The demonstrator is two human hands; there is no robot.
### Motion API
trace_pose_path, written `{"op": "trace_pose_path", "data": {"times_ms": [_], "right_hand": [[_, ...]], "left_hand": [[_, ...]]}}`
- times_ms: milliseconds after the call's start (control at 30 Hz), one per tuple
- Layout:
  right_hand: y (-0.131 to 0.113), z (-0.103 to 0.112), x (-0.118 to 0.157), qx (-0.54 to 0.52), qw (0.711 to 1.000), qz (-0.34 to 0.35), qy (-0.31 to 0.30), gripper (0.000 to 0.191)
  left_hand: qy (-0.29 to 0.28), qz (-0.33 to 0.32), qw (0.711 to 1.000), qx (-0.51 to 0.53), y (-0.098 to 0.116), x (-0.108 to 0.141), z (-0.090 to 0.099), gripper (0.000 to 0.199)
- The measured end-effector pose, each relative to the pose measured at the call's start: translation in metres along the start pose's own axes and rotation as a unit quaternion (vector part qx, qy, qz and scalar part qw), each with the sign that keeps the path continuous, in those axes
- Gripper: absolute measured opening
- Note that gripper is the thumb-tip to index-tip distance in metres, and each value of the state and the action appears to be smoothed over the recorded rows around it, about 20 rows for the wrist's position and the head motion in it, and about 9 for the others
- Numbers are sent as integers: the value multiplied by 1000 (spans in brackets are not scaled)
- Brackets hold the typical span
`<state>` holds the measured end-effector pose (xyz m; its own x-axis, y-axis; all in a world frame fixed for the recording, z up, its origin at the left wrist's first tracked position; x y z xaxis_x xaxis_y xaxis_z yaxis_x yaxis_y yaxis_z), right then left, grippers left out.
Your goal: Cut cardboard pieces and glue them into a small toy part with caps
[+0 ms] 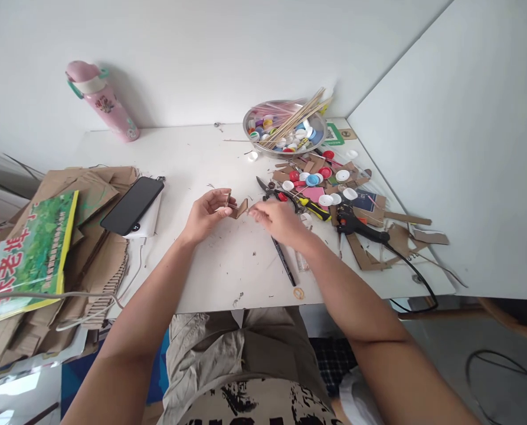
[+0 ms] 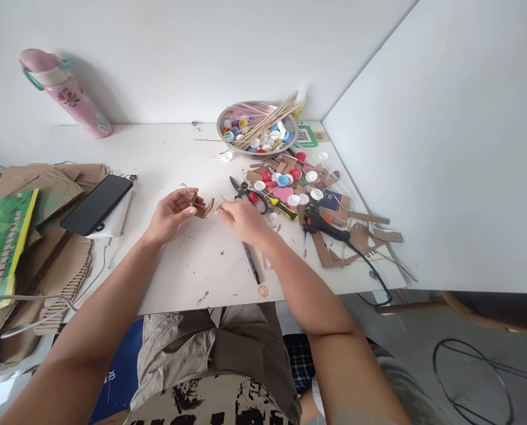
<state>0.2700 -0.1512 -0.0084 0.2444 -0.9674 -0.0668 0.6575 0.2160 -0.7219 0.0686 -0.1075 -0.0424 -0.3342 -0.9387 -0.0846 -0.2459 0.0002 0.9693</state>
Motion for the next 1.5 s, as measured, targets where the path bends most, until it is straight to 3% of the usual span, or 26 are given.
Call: {"op": "trace_pose_path", "data": {"times_ms": [167,267,400,533,600,700,767,867,933,1000,1133,1267,1333,1400,1500], "right_hand": [[34,69,11,161,978,-68,113,22],[55,86,19,252,960,-119,36,21],[59,83,20,311,943,-116,-28,23],[57,78,13,281,956,-67,-46,15],[58,81,11,221,973,-52,-32,14],[61,92,10,77,994,-70,38,12],[61,94,6,-52,990,-108,80,14],[54,82,-8,-199,967,-129,87,20],[46,72,-24,-165,977,-110,83,21],[41,64,-40,-31,992,-92,80,17],[46,52,-69,202,974,-101,32,24],[54,49,-80,227,970,-88,-7,34],[52,52,-78,165,983,-80,-1,31],[49,54,-75,38,996,-81,1,26],[41,54,-77,-148,985,-88,-10,27]], "left_hand": [[61,-57,996,-23,-7,-8,21,73],[84,-69,992,-67,-8,-10,28,62],[94,-53,988,-107,-7,-9,25,52],[95,-44,987,-126,-4,-7,18,46],[99,-43,986,-125,-3,-6,16,45],[102,-42,987,-118,-1,-5,14,45],[99,-37,988,-115,-1,-5,13,45],[98,-28,988,-116,-2,-5,11,45],[102,-28,988,-114,-2,-4,10,45],[107,-29,987,-112,-1,-4,10,46],[115,-23,987,-112,-2,-4,11,44],[113,-15,988,-106,-4,-5,9,40],[112,-10,989,-101,-6,-5,8,39],[114,-6,989,-98,-7,-4,7,37],[120,2,988,-95,-9,-4,5,35]]}}
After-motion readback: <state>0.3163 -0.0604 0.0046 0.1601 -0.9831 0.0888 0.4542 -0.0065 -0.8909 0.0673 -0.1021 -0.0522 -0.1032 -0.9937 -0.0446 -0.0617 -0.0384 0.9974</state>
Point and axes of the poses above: each hand's wrist, its own x-axis away from the middle knuckle, its own z-axis out of the back of the hand, y = z × x, the point moved 5 cm from there along -x, towards the middle knuckle, and after that the axes turned 4 degrees about x, right-handed, at the moved point
